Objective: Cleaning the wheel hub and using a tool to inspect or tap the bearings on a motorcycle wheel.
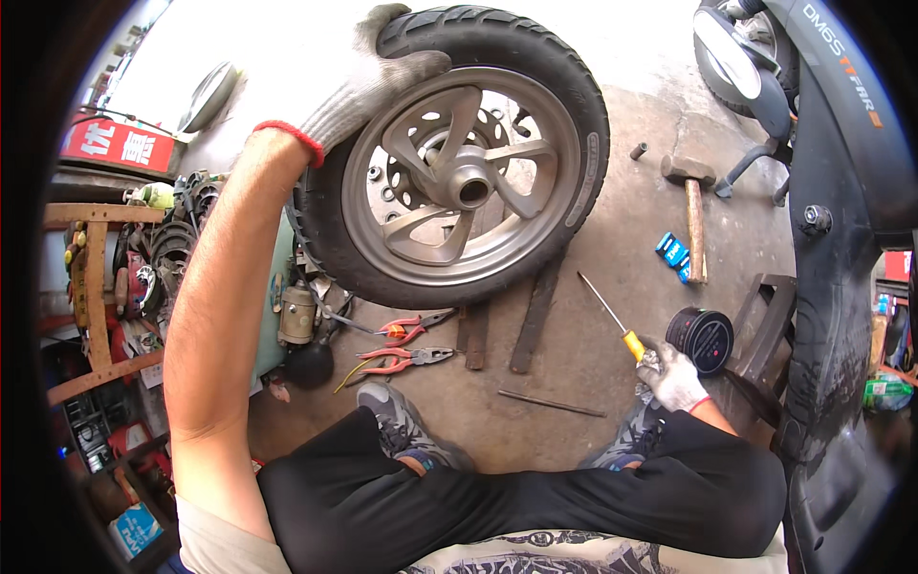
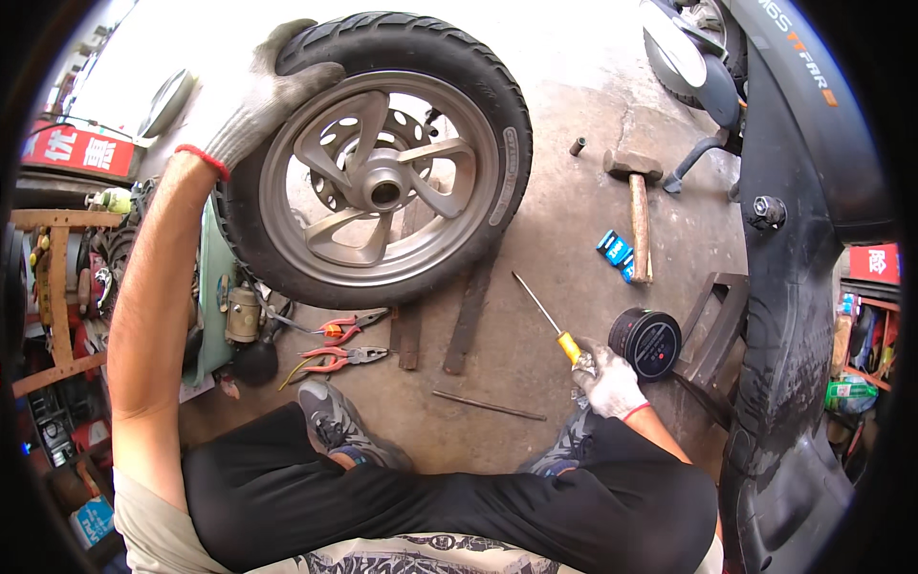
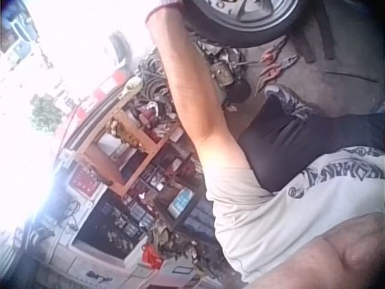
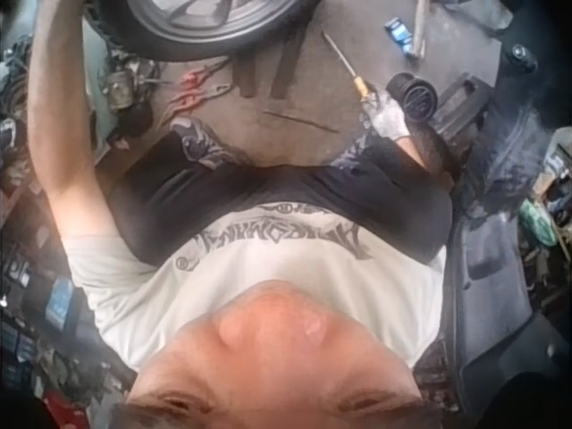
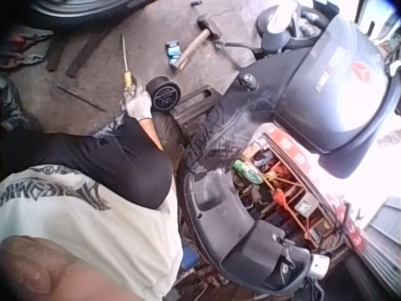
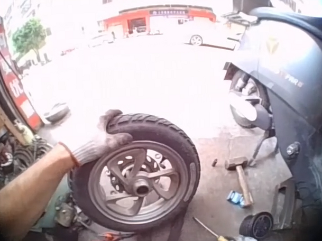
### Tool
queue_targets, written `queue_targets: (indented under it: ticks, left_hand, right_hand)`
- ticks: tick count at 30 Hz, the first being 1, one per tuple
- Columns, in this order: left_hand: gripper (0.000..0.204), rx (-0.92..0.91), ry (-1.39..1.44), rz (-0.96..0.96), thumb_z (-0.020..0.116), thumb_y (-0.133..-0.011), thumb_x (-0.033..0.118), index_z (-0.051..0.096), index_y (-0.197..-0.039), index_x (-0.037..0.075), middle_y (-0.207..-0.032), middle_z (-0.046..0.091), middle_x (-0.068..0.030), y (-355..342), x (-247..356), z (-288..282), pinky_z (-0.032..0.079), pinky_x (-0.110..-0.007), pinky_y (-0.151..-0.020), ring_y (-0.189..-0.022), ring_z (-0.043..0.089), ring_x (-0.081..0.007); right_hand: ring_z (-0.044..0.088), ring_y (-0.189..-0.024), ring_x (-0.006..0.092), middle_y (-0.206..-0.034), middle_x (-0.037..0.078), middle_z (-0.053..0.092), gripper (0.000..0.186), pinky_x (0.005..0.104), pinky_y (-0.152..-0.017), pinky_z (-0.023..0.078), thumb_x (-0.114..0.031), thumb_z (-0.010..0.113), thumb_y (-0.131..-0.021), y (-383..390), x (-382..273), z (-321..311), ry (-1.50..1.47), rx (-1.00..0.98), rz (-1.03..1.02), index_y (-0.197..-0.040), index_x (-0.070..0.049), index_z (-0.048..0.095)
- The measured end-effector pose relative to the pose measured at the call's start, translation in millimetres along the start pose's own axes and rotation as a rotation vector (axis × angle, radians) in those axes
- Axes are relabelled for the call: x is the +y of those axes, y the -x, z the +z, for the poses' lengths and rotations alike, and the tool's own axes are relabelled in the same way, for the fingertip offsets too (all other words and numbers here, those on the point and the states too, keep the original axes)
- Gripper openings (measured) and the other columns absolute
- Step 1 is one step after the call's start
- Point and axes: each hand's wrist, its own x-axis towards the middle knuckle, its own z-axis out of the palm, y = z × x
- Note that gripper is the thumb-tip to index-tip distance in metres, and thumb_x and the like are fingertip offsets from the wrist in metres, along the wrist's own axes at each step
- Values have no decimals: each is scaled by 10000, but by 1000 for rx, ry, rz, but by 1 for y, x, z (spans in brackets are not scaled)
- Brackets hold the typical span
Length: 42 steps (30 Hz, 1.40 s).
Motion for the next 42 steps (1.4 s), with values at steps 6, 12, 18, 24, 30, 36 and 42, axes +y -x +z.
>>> queue_targets:
  ticks: [6,12,18,24,30,36,42]
  left_hand:
    - [796,29,-21,8,746,-814,579,587,-1396,59,-1182,717,-197,3,-3,3,533,-382,-970,-1085,701,-306]
    - [857,-195,62,-201,695,-850,528,466,-1476,-10,-1347,604,-291,6,34,-30,448,-419,-1082,-1271,579,-390]
    - [880,-201,-78,-142,648,-861,584,453,-1490,1,-1348,601,-295,17,55,-45,446,-431,-1080,-1270,577,-402]
    - [857,-139,-8,-117,663,-870,541,455,-1478,-27,-1334,611,-294,20,56,-40,452,-423,-1081,-1260,587,-396]
    - [817,-169,79,-45,687,-864,495,493,-1432,-60,-1313,620,-303,13,44,-39,477,-415,-1053,-1227,609,-404]
    - [751,-161,59,-22,709,-851,476,567,-1358,-58,-1229,662,-299,4,36,-31,512,-433,-990,-1149,649,-409]
    - [672,-194,130,8,709,-856,461,614,-1275,-56,-1136,693,-283,2,29,-31,540,-447,-920,-1056,680,-403]
  right_hand:
    - [636,-1153,395,-1177,219,688,423,457,-979,502,-285,615,-955,-9,5,37,57,-33,59,-1341,-112,614]
    - [718,-862,281,-925,130,741,401,401,-774,559,-360,514,-1044,-32,-29,-16,-535,21,142,-1169,-21,688]
    - [652,-984,201,-1129,113,659,437,409,-805,582,-90,529,-975,-66,-98,-78,-1369,-390,-63,-1388,42,474]
    - [664,-968,187,-1149,148,656,527,310,-843,536,9,612,-871,-81,-161,-98,-1061,-121,23,-1364,113,458]
    - [708,-893,280,-939,254,716,621,380,-822,538,-450,755,-801,-109,-204,-119,-152,48,-33,-1082,90,634]
    - [714,-971,276,-1025,253,711,491,377,-848,536,-369,701,-885,-149,-228,-94,-185,144,-187,-1144,45,657]
    - [657,-1073,444,-1093,277,696,464,471,-945,514,-261,716,-857,-141,-250,-54,-255,467,-184,-1208,19,595]
